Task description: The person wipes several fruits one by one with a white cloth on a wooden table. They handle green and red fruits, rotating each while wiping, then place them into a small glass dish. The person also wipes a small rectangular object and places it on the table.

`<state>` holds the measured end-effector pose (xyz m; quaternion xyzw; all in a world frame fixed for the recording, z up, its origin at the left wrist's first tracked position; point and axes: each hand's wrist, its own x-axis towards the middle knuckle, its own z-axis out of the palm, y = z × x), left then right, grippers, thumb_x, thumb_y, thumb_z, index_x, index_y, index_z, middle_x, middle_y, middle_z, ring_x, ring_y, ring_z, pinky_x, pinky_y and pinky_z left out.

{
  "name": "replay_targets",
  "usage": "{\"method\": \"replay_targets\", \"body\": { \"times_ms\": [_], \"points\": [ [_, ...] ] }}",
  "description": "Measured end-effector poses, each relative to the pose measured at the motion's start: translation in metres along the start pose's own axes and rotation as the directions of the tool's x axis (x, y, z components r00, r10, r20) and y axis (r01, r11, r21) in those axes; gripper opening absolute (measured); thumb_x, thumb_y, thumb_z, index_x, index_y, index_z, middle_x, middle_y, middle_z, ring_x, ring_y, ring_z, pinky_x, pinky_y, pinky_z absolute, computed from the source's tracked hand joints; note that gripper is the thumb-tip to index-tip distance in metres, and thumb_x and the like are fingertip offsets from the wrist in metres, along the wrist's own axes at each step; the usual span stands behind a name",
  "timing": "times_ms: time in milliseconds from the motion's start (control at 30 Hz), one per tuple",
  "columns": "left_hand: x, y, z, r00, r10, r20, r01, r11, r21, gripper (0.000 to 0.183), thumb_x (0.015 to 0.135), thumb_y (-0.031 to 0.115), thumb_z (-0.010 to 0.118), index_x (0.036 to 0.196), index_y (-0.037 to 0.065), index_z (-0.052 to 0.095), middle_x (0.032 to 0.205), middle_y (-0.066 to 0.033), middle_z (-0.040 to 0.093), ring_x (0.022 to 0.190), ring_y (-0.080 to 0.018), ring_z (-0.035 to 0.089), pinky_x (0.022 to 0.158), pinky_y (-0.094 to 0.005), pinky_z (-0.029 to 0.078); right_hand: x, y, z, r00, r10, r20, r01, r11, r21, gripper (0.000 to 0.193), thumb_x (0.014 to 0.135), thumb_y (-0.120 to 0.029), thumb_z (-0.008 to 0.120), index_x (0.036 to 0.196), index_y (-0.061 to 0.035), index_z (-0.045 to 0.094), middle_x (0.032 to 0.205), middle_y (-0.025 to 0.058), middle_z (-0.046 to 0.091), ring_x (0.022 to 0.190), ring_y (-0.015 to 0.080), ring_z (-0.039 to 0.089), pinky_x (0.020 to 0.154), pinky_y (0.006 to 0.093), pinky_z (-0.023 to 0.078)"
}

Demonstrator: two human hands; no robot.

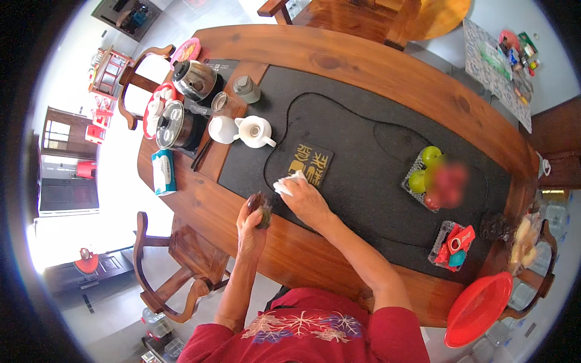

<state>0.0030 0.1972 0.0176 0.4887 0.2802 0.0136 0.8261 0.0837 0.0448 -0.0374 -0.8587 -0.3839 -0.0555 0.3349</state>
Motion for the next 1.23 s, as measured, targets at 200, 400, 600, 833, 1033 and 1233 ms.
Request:
{"method": "replay_targets", "body": {
  "times_ms": [200, 400, 600, 833, 1033, 1233],
  "points": [
    [0.05, -0.022, 0.075, 0.965, 0.253, 0.069, -0.257, 0.857, 0.447, 0.063, 0.071, 0.008, 0.074, 0.123, -0.002, 0.039, 0.121, -0.0135, 0.049, 0.106, -0.0197, 0.054, 0.09, -0.0298, 0.047, -0.074, -0.005, -0.055, 0.982, 0.185, 0.027, -0.186, 0.978, 0.093, 0.034, 0.076, 0.004, 0.054, 0.108, -0.0039, 0.063, 0.123, 0.0155, 0.052, 0.107, 0.0334, 0.052, 0.087, 0.0396, 0.048],
    [0.089, -0.061, 0.105, 0.796, 0.584, 0.162, -0.458, 0.404, 0.792, 0.069, 0.061, 0.019, 0.078, 0.12, 0.003, 0.046, 0.112, -0.0127, 0.042, 0.105, -0.0273, 0.045, 0.093, -0.038, 0.038, -0.125, -0.01, -0.07, 0.896, 0.44, -0.068, -0.432, 0.896, 0.101, 0.033, 0.078, 0.006, 0.055, 0.107, -0.0064, 0.065, 0.122, 0.0152, 0.053, 0.104, 0.0346, 0.053, 0.087, 0.0395, 0.048],
    [0.096, -0.068, 0.113, 0.798, 0.567, 0.205, -0.464, 0.36, 0.81, 0.066, 0.062, 0.02, 0.078, 0.117, 0.004, 0.047, 0.112, -0.0135, 0.042, 0.108, -0.0303, 0.04, 0.095, -0.0425, 0.034, -0.125, -0.007, -0.069, 0.884, 0.458, -0.093, -0.452, 0.889, 0.079, 0.033, 0.076, 0.006, 0.058, 0.106, -0.0074, 0.066, 0.122, 0.0146, 0.054, 0.1, 0.033, 0.053, 0.086, 0.0396, 0.048],
    [0.097, -0.069, 0.11, 0.813, 0.553, 0.185, -0.421, 0.337, 0.842, 0.064, 0.063, 0.021, 0.074, 0.118, 0.002, 0.048, 0.112, -0.0158, 0.039, 0.109, -0.0317, 0.036, 0.095, -0.0438, 0.034, -0.116, 0.013, -0.075, 0.879, 0.453, -0.147, -0.47, 0.875, -0.112, 0.032, 0.08, 0.001, 0.051, 0.108, -0.0033, 0.065, 0.125, 0.0163, 0.05, 0.107, 0.0327, 0.049, 0.093, 0.0406, 0.041],
    [0.095, -0.066, 0.102, 0.839, 0.521, 0.155, -0.366, 0.33, 0.87, 0.065, 0.063, 0.025, 0.072, 0.118, 0.0, 0.048, 0.112, -0.0163, 0.038, 0.109, -0.0326, 0.036, 0.095, -0.0446, 0.034, -0.119, 0.037, -0.083, 0.784, 0.574, -0.238, -0.62, 0.749, -0.235, 0.037, 0.083, 0.002, 0.05, 0.119, 0.0019, 0.053, 0.132, 0.0241, 0.038, 0.117, 0.0404, 0.04, 0.096, 0.0474, 0.036],
    [0.096, -0.067, 0.094, 0.863, 0.485, 0.142, -0.32, 0.306, 0.896, 0.074, 0.063, 0.028, 0.071, 0.127, 0.001, 0.043, 0.116, -0.0161, 0.037, 0.108, -0.0331, 0.036, 0.096, -0.0464, 0.032, -0.125, 0.006, -0.063, 0.785, 0.614, -0.081, -0.619, 0.773, -0.139, 0.041, 0.084, -0.001, 0.053, 0.125, -0.0038, 0.051, 0.134, 0.0241, 0.033, 0.117, 0.0413, 0.04, 0.098, 0.049, 0.036]
  ]
}}
